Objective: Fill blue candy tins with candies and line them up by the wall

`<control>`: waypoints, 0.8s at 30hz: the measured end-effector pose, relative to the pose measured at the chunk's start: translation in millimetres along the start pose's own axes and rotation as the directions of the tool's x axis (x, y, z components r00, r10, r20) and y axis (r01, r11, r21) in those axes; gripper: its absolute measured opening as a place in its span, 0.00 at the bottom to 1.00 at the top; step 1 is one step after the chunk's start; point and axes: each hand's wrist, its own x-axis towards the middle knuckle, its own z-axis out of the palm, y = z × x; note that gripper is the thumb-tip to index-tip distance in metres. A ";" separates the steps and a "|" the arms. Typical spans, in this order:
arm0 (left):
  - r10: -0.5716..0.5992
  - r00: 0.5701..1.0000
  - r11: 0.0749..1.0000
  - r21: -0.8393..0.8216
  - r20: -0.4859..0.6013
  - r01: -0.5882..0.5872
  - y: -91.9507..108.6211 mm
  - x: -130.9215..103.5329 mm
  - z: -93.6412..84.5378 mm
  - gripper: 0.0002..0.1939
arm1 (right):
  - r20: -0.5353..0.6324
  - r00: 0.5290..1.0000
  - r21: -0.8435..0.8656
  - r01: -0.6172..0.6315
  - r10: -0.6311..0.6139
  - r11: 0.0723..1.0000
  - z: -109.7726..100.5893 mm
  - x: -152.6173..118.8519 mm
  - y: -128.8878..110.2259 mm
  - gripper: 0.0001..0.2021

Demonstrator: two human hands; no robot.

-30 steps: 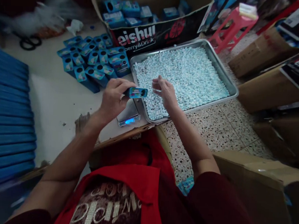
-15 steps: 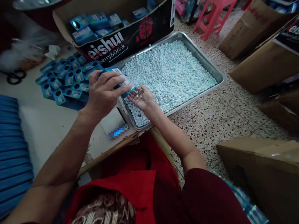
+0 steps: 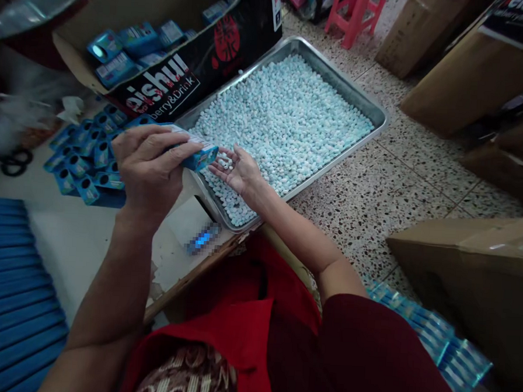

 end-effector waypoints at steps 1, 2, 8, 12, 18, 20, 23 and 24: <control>0.012 1.000 1.000 -0.006 0.013 -0.012 -0.7 -1.1 3.0 0.12 | -0.007 1.000 0.000 0.012 -0.012 1.000 0.2 -0.1 0.3 0.20; 0.029 0.999 1.000 -0.014 0.034 -0.028 -2.5 -2.3 7.8 0.12 | -0.011 1.000 -0.003 0.025 -0.025 1.000 0.6 -0.2 0.5 0.20; -0.019 0.998 1.000 0.006 -0.059 0.019 -19.4 -11.5 33.8 0.12 | -0.038 0.999 -0.031 0.019 -0.020 0.999 2.0 0.9 1.5 0.18; -0.126 0.981 0.992 -0.044 -0.151 0.121 -26.1 -23.0 29.1 0.16 | -0.026 1.000 -0.028 -0.004 0.003 1.000 -0.3 4.1 2.8 0.15; -0.469 0.837 0.848 -0.408 -0.282 0.338 -32.0 -70.4 21.7 0.26 | 0.025 0.999 -0.107 0.035 -0.032 0.994 -0.6 0.9 2.1 0.08; -0.583 0.756 0.762 -0.523 -0.296 0.383 -34.3 -97.5 20.2 0.29 | 0.046 0.998 -0.144 0.054 -0.048 0.988 1.4 -1.9 1.0 0.11; -0.675 0.682 0.675 -0.608 -0.281 0.417 -35.1 -139.1 21.6 0.31 | 0.043 0.996 -0.207 0.080 -0.073 0.975 6.5 -4.1 1.5 0.15; -0.695 0.669 0.652 -0.624 -0.264 0.431 -34.3 -150.4 23.6 0.31 | 0.039 0.995 -0.242 0.095 -0.088 0.966 8.3 -4.4 2.5 0.16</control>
